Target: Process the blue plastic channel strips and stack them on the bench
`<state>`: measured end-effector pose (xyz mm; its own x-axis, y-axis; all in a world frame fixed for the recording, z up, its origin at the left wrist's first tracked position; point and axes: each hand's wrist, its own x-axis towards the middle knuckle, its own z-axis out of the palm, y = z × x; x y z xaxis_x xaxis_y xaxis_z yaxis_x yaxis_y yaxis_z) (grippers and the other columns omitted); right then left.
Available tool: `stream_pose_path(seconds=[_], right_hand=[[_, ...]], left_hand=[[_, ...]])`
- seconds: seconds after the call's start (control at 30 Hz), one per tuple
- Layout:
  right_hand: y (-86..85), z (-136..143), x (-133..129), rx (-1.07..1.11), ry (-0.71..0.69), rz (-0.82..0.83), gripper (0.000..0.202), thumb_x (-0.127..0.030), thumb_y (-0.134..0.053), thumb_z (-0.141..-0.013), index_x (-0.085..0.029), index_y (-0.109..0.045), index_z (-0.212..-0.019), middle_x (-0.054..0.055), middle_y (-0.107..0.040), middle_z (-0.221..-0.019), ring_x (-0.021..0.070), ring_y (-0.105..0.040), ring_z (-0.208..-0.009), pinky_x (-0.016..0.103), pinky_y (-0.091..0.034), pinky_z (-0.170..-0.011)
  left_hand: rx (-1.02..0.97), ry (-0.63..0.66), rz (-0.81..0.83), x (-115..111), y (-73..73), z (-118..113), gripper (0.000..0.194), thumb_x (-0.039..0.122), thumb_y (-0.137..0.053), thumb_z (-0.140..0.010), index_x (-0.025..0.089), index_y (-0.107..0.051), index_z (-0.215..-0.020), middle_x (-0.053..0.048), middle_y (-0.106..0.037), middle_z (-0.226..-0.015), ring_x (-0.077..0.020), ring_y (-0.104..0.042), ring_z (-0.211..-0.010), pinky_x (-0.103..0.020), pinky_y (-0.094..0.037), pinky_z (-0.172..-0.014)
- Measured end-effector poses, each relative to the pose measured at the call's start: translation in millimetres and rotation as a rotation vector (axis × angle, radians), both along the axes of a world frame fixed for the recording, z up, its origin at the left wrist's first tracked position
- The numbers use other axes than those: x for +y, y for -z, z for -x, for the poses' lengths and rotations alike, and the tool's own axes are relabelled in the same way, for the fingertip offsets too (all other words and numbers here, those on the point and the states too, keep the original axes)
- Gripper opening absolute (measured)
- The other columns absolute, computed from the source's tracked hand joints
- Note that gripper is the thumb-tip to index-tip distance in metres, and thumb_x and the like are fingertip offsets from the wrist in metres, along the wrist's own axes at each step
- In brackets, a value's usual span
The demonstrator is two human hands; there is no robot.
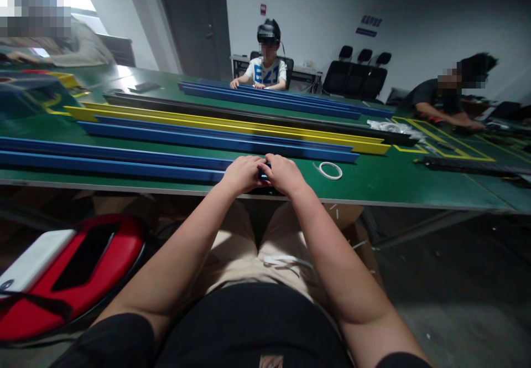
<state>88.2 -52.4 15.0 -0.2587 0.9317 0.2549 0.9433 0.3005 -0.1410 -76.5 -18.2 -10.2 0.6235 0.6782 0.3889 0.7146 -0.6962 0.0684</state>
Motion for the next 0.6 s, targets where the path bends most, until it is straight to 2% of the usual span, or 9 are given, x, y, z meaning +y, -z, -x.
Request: stream_pose_path(seconds=[0.07, 0.13, 0.33, 0.4, 0.5, 0.6], right_hand=[[5.4, 0.9, 4.7, -0.009, 0.011, 0.057, 0.060, -0.065, -0.023, -0.102, -0.022, -0.060, -0.122, 0.012, -0.070, -0.116, 0.0263, -0.064, -0.108, 0.037, -0.046, -0.090], [10.0, -2.5, 6.6, -0.028, -0.023, 0.071, 0.059, -0.067, -0.026, -0.101, -0.023, -0.059, -0.124, 0.011, -0.070, -0.118, 0.0263, -0.064, -0.109, 0.037, -0.047, -0.089], [15.2, -13.6, 11.6, -0.134, -0.117, 0.015, 0.067, -0.072, -0.059, -0.085, -0.019, -0.058, -0.126, 0.015, -0.067, -0.123, 0.0292, -0.062, -0.114, 0.040, -0.049, -0.092], [15.7, -14.0, 14.4, -0.155, -0.133, 0.012, 0.068, -0.073, -0.062, -0.083, -0.018, -0.060, -0.124, 0.015, -0.068, -0.120, 0.0292, -0.063, -0.112, 0.040, -0.049, -0.092], [17.5, -14.1, 16.9, -0.166, -0.144, -0.007, 0.068, -0.073, -0.061, -0.083, -0.018, -0.061, -0.122, 0.015, -0.069, -0.117, 0.0288, -0.064, -0.110, 0.039, -0.049, -0.091], [16.8, -14.7, 16.4, -0.171, -0.154, -0.048, 0.069, -0.073, -0.061, -0.083, -0.017, -0.062, -0.122, 0.015, -0.069, -0.115, 0.0286, -0.064, -0.108, 0.038, -0.049, -0.090]], left_hand=[[-0.034, 0.026, 0.015, -2.2, -2.1, 4.2, 0.053, 0.049, -0.071, -0.079, 0.019, -0.066, -0.122, -0.011, -0.072, -0.117, -0.0306, -0.065, -0.111, -0.040, -0.048, -0.096], [-0.061, 0.056, 0.047, -4.8, -3.7, 10.6, 0.049, 0.043, -0.070, -0.080, 0.020, -0.066, -0.124, -0.011, -0.071, -0.121, -0.0296, -0.065, -0.113, -0.040, -0.048, -0.098], [-0.265, 0.106, 0.186, -14.0, -11.8, 29.5, 0.055, 0.020, -0.062, -0.075, 0.019, -0.064, -0.130, -0.010, -0.067, -0.132, -0.0253, -0.062, -0.121, -0.038, -0.047, -0.106], [-0.420, 0.068, 0.232, -20.7, -17.0, 28.0, 0.050, 0.016, -0.058, -0.075, 0.020, -0.067, -0.124, -0.007, -0.071, -0.125, -0.0229, -0.065, -0.115, -0.036, -0.049, -0.102], [-0.777, -0.066, 0.237, -35.9, -19.7, 15.7, 0.029, 0.018, -0.053, -0.079, 0.021, -0.073, -0.100, -0.003, -0.075, -0.099, -0.0189, -0.069, -0.092, -0.032, -0.054, -0.087], [-1.149, -0.179, 0.201, -52.9, -9.2, -4.0, 0.018, 0.019, -0.051, -0.081, 0.020, -0.069, -0.080, -0.001, -0.071, -0.080, -0.0162, -0.066, -0.078, -0.028, -0.052, -0.076]])
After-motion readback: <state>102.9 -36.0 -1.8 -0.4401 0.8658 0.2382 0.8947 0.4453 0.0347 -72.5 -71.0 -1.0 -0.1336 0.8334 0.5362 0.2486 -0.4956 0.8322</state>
